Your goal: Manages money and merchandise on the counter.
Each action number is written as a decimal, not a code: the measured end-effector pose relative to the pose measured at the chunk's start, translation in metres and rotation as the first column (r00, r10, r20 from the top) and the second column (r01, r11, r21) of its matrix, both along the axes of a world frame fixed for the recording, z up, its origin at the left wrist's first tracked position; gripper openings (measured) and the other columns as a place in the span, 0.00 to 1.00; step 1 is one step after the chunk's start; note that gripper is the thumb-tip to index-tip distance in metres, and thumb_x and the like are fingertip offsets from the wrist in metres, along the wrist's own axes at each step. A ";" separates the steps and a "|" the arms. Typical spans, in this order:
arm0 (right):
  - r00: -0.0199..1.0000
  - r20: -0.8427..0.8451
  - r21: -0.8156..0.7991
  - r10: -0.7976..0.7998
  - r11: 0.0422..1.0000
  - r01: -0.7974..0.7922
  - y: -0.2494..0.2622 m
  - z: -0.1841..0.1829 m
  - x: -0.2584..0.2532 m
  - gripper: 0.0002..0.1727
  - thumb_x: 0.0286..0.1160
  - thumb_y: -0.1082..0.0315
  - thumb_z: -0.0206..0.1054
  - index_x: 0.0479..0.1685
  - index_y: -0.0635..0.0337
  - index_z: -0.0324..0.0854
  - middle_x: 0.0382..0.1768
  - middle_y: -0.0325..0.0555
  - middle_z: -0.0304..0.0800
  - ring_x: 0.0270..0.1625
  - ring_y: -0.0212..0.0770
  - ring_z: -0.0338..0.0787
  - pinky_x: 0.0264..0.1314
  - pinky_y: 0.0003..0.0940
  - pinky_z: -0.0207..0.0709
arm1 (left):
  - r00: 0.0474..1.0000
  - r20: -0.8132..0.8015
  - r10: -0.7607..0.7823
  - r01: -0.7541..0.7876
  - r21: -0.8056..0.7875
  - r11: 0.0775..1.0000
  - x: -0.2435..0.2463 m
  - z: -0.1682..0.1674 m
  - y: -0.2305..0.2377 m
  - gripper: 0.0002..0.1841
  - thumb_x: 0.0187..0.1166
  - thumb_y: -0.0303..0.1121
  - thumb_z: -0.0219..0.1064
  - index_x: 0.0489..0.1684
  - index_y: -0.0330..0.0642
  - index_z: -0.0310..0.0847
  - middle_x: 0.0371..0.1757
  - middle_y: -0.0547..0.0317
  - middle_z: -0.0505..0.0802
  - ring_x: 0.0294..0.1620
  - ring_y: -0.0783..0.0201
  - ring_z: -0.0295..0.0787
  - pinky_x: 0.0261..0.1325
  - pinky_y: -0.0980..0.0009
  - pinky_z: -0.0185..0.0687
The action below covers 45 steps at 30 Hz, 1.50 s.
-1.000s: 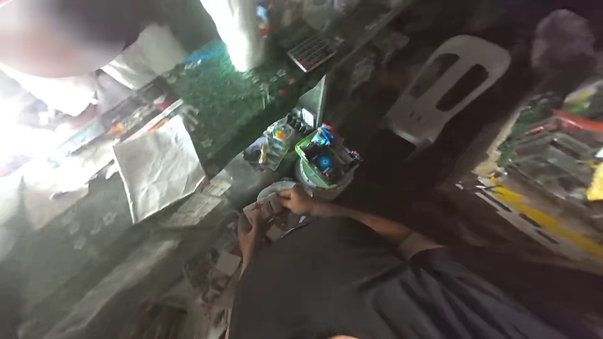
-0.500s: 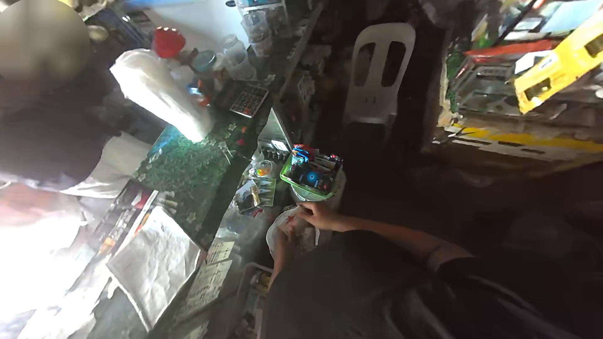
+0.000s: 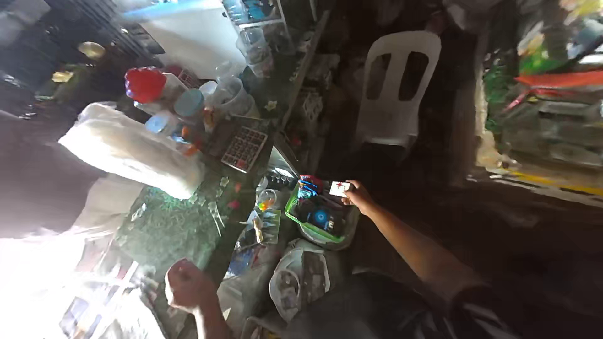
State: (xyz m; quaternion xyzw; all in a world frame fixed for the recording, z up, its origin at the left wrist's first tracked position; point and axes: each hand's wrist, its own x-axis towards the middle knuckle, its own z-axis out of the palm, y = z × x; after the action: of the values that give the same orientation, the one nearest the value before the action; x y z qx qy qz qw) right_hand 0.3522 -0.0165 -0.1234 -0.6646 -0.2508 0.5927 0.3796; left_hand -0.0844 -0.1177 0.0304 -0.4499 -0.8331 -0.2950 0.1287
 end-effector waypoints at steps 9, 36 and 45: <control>0.993 0.061 0.032 -0.103 0.994 0.101 0.253 -0.099 -0.052 0.31 0.81 0.70 0.67 0.84 0.59 0.66 0.67 0.68 0.82 0.58 0.61 0.90 0.57 0.60 0.86 | 0.941 -0.131 0.312 -0.338 -0.310 0.889 0.004 -0.020 0.043 0.22 0.91 0.45 0.50 0.64 0.42 0.85 0.40 0.36 0.94 0.44 0.32 0.92 0.46 0.28 0.77; 0.581 0.461 0.081 0.670 0.621 -0.780 -0.087 -0.106 -0.099 0.25 0.81 0.75 0.58 0.79 0.66 0.72 0.65 0.60 0.87 0.68 0.54 0.88 0.76 0.47 0.79 | 0.955 -0.127 0.268 -0.296 -0.340 0.893 0.009 -0.009 0.035 0.21 0.90 0.47 0.51 0.63 0.48 0.86 0.44 0.39 0.95 0.49 0.36 0.93 0.48 0.32 0.81; 0.668 0.433 0.392 0.605 0.541 -0.744 -0.171 0.028 -0.177 0.23 0.87 0.70 0.56 0.79 0.64 0.72 0.59 0.57 0.90 0.59 0.49 0.91 0.69 0.43 0.83 | 0.856 0.382 -0.349 0.366 0.030 0.930 0.042 -0.061 -0.144 0.22 0.84 0.31 0.62 0.71 0.24 0.73 0.55 0.35 0.90 0.57 0.49 0.89 0.65 0.53 0.85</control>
State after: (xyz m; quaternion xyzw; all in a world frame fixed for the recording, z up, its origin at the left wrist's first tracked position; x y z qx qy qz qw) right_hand 0.1748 -0.1870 -0.0952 -0.4469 -0.6892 0.5098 0.2556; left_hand -0.0425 -0.2613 -0.0306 -0.5333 -0.7501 -0.3773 -0.1026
